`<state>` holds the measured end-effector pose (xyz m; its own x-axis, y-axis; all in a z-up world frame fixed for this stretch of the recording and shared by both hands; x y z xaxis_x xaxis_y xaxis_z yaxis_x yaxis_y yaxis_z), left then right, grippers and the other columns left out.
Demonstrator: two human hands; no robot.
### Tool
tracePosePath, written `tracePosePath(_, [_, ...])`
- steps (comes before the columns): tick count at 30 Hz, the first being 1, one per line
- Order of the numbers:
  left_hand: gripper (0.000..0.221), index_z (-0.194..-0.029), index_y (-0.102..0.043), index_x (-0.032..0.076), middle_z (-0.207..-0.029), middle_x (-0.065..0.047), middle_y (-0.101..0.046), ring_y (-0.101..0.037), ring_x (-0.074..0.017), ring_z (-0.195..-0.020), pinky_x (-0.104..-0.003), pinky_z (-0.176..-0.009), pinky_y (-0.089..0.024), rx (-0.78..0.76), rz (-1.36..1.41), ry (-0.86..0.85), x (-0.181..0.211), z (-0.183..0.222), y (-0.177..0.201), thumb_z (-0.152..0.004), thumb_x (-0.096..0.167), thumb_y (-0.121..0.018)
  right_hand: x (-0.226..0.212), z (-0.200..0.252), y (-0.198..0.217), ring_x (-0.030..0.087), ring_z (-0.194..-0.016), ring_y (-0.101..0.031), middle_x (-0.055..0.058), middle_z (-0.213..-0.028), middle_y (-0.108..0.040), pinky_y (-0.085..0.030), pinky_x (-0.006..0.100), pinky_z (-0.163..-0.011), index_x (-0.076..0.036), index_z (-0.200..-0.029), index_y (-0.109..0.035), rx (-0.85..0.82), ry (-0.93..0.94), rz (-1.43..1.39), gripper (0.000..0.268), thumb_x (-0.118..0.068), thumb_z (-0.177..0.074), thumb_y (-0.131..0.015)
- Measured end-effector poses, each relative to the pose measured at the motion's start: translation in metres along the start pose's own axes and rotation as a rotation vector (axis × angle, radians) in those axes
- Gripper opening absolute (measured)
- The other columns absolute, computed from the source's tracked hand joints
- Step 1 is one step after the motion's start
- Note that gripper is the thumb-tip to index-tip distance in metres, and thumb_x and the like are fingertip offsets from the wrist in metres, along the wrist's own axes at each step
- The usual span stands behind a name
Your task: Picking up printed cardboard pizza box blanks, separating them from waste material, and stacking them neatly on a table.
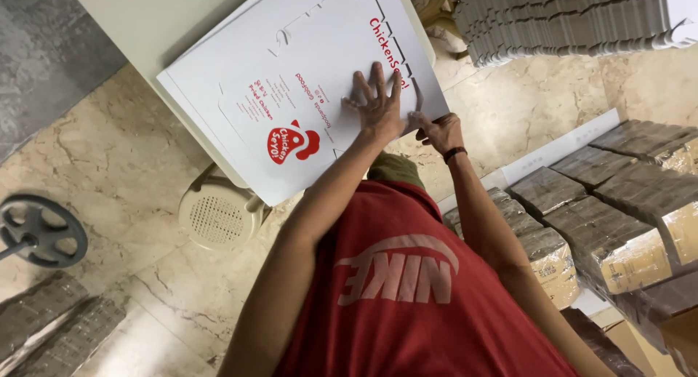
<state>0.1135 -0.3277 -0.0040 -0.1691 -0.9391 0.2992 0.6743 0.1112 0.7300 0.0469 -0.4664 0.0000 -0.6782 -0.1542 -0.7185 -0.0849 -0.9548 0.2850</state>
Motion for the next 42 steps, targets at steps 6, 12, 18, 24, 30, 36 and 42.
tracePosePath(6, [0.099,-0.167,-0.003,0.024,-0.168,-0.026,0.015,0.014,-0.0636,-0.148,-0.094,-0.094,-0.02,-0.021,-0.08,0.06,0.006,-0.008,0.0,-0.095,0.025,-0.071,0.028,-0.037,-0.003,0.025,-0.046,-0.067,0.003,-0.044,-0.06,-0.054,0.039,-0.056,-0.014,-0.055,-0.071,0.102,-0.027,0.441,0.05,-0.047,-0.092,-0.072])
tracePosePath(12, [0.085,-0.167,-0.009,0.027,-0.169,-0.024,0.014,0.014,-0.0634,-0.147,-0.096,-0.093,-0.014,0.051,-0.087,0.054,0.003,-0.01,-0.01,-0.101,0.013,-0.061,0.027,-0.04,-0.021,0.046,-0.083,-0.073,0.02,-0.077,-0.074,-0.06,0.054,-0.074,-0.01,-0.092,-0.081,0.117,0.037,0.897,0.053,-0.058,-0.091,-0.059])
tracePosePath(18, [0.065,-0.166,-0.019,0.032,-0.172,-0.017,0.004,0.003,-0.0556,-0.153,-0.095,-0.097,-0.014,0.054,-0.12,0.104,0.006,-0.002,0.007,-0.11,0.024,-0.051,-0.016,0.005,-0.012,0.038,-0.059,-0.068,0.015,-0.063,-0.068,-0.053,0.045,-0.055,-0.005,-0.072,-0.072,-0.017,0.787,0.407,0.026,-0.016,-0.095,-0.073])
tracePosePath(24, [0.059,-0.156,-0.046,0.027,-0.171,-0.009,0.013,0.007,-0.0549,-0.153,-0.094,-0.096,-0.023,0.093,-0.177,0.087,-0.013,-0.016,-0.022,-0.101,0.039,-0.064,-0.029,0.028,-0.018,0.04,-0.054,-0.066,0.019,-0.058,-0.064,-0.05,0.044,-0.05,0.001,-0.062,-0.061,-0.144,0.724,0.382,0.039,-0.015,-0.096,-0.07])
tracePosePath(30, [0.088,-0.165,-0.019,0.036,-0.172,-0.011,0.001,0.001,-0.0531,-0.153,-0.095,-0.093,-0.023,0.065,-0.171,0.0,-0.021,-0.007,0.001,-0.097,0.057,-0.07,-0.047,0.032,-0.005,0.033,-0.059,-0.071,0.024,-0.065,-0.068,-0.057,0.046,-0.053,0.003,-0.076,-0.072,-0.082,0.261,-0.025,0.025,-0.011,-0.097,-0.071])
tracePosePath(36, [0.081,-0.162,-0.031,0.033,-0.171,-0.016,0.0,-0.003,-0.0506,-0.154,-0.089,-0.1,-0.029,0.001,-0.161,-0.131,-0.067,0.01,-0.013,-0.094,0.033,-0.075,0.008,0.003,-0.014,0.04,-0.082,-0.076,0.026,-0.094,-0.073,-0.062,0.06,-0.074,0.006,-0.11,-0.066,-0.259,-0.382,-0.188,0.066,-0.059,-0.095,-0.066])
tracePosePath(42, [0.102,-0.165,-0.019,0.035,-0.17,-0.02,0.01,0.006,-0.0535,-0.153,-0.093,-0.099,-0.024,0.035,-0.203,-0.12,-0.079,0.023,-0.033,-0.087,0.022,-0.083,0.038,0.005,-0.071,0.042,-0.075,-0.076,0.028,-0.088,-0.072,-0.064,0.058,-0.068,0.012,-0.108,-0.064,-0.267,-0.413,-0.243,0.062,-0.048,-0.095,-0.075])
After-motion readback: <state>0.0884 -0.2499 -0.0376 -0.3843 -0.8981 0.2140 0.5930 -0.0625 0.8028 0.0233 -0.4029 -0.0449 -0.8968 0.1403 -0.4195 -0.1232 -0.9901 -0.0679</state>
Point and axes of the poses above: each hand's wrist, its own z-axis away from the middle knuckle, its own y-axis out of the back of the hand, x = y × z, the point moved 5 cm from there along -z, towards the middle knuckle
